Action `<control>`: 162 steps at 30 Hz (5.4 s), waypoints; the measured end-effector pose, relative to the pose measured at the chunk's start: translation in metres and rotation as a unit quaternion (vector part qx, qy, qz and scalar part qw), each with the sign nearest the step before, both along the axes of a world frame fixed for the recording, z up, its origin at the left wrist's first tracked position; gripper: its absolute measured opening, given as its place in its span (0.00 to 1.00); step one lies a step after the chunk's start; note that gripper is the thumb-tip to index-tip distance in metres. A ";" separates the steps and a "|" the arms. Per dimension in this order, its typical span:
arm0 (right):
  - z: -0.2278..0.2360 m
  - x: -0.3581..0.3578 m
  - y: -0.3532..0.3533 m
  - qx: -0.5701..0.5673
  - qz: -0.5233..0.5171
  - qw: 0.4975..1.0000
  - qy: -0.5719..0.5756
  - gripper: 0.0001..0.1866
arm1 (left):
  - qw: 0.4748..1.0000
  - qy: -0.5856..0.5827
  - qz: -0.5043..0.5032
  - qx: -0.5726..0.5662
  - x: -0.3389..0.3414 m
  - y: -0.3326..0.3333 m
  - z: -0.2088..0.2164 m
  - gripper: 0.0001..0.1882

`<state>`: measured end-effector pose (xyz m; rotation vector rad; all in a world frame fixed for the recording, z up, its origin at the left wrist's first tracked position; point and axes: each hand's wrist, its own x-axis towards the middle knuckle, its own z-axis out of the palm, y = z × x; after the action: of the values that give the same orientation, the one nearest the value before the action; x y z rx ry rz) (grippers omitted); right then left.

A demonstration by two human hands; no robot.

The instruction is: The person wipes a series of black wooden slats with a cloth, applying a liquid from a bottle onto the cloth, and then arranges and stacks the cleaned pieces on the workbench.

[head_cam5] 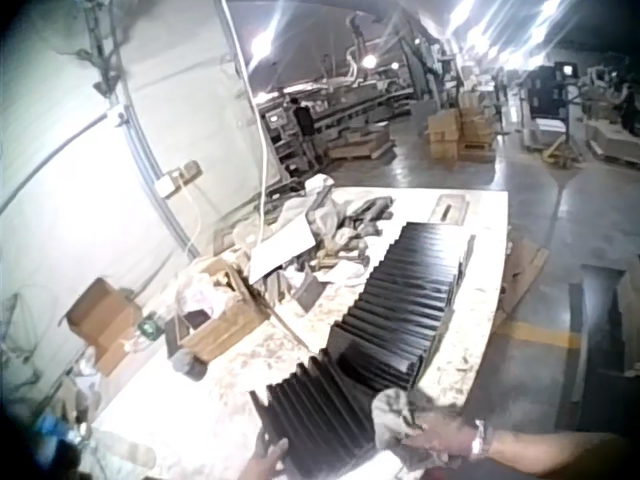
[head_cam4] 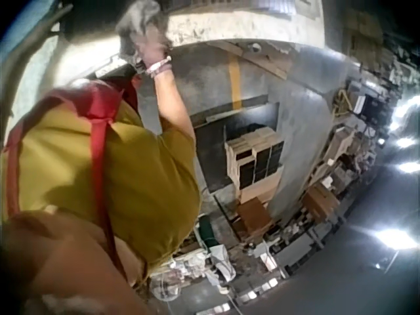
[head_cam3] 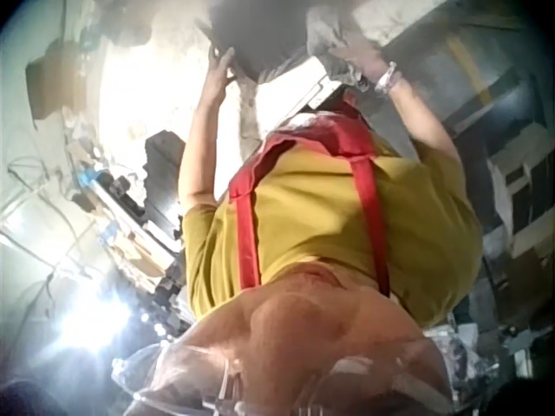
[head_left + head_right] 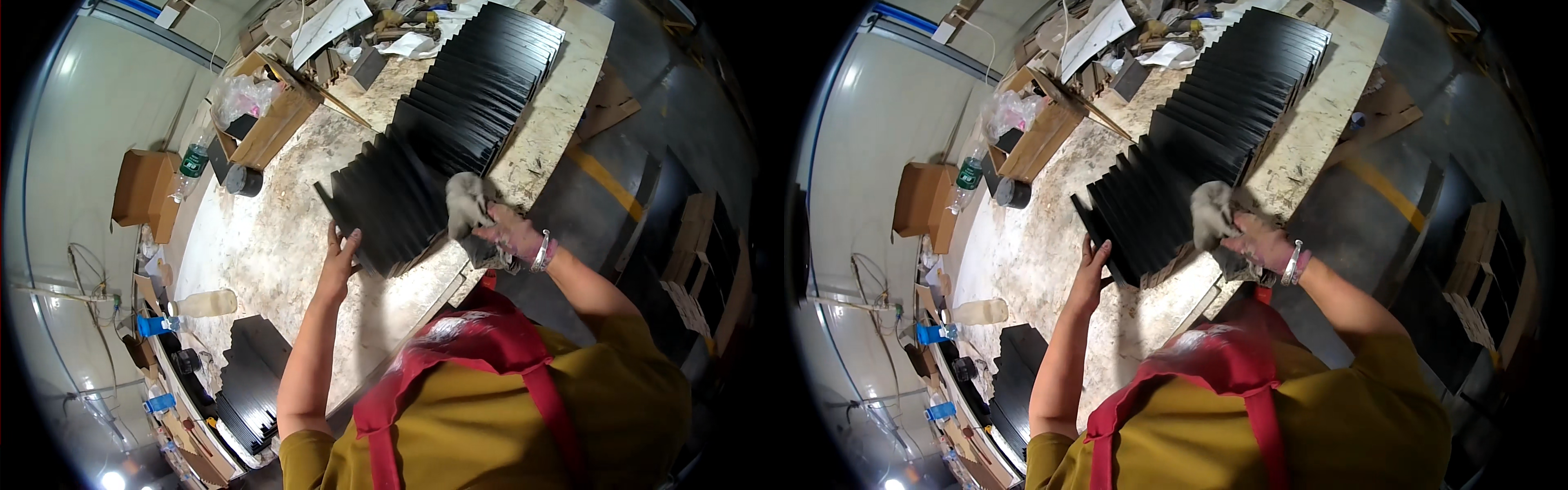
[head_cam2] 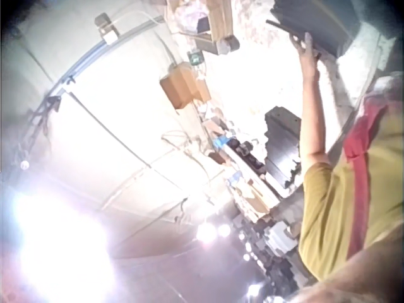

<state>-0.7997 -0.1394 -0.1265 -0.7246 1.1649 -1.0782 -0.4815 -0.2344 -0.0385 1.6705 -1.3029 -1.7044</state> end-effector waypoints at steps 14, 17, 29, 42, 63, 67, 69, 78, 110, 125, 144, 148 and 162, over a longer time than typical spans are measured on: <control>0.035 0.093 -0.094 -0.081 0.296 0.915 0.262 0.23 | 0.985 0.013 0.047 -0.164 0.036 0.027 -0.022 0.33; 0.034 0.127 -0.090 -0.160 0.335 0.874 0.313 0.25 | 0.981 -0.050 0.064 -0.175 0.073 0.056 -0.027 0.35; 0.039 0.218 -0.081 -0.085 0.437 0.872 0.204 0.17 | 0.957 -0.067 0.232 -0.160 0.144 0.130 -0.012 0.33; -0.016 0.183 -0.030 -0.029 0.369 0.928 0.041 0.26 | 0.858 -0.324 -0.064 -0.394 0.080 0.034 0.054 0.28; -0.031 0.021 0.038 0.073 0.074 0.974 -0.202 0.23 | 0.510 -0.340 -0.503 -0.609 -0.149 -0.092 0.011 0.12; -0.006 0.011 0.017 0.039 0.121 0.984 -0.125 0.31 | 0.542 -0.314 -0.505 -0.594 -0.074 -0.073 0.046 0.11; 0.037 0.022 -0.005 -0.050 0.112 0.974 -0.189 0.34 | 0.523 -0.335 -0.515 -0.590 -0.034 -0.058 0.051 0.11; -0.004 0.108 -0.100 0.045 0.261 0.964 -0.030 0.32 | 0.652 -0.427 -0.423 -0.462 0.070 0.030 0.052 0.19; 0.126 0.287 -0.172 -0.054 0.242 0.968 0.041 0.28 | 0.835 -0.169 0.392 -0.346 0.440 0.153 0.044 0.17; 0.065 0.265 -0.086 -0.196 0.211 0.950 0.117 0.20 | 0.890 -0.086 0.289 -0.342 0.452 -0.036 -0.048 0.48; 0.132 0.283 -0.066 -0.210 0.249 0.945 -0.015 0.27 | 0.922 -0.054 0.064 -0.378 0.210 0.066 0.040 0.21; 0.167 0.272 -0.075 -0.136 0.140 0.971 0.137 0.25 | 0.932 0.000 0.109 -0.346 0.183 0.062 0.061 0.20; 0.165 0.191 -0.101 -0.227 0.226 0.923 0.214 0.21 | 0.954 0.230 0.087 -0.171 0.110 0.050 0.076 0.14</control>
<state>-0.6091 -0.2405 0.0387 -1.5742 1.0332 -0.8136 -0.3719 -0.1841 0.0372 1.0736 -1.1093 -1.5336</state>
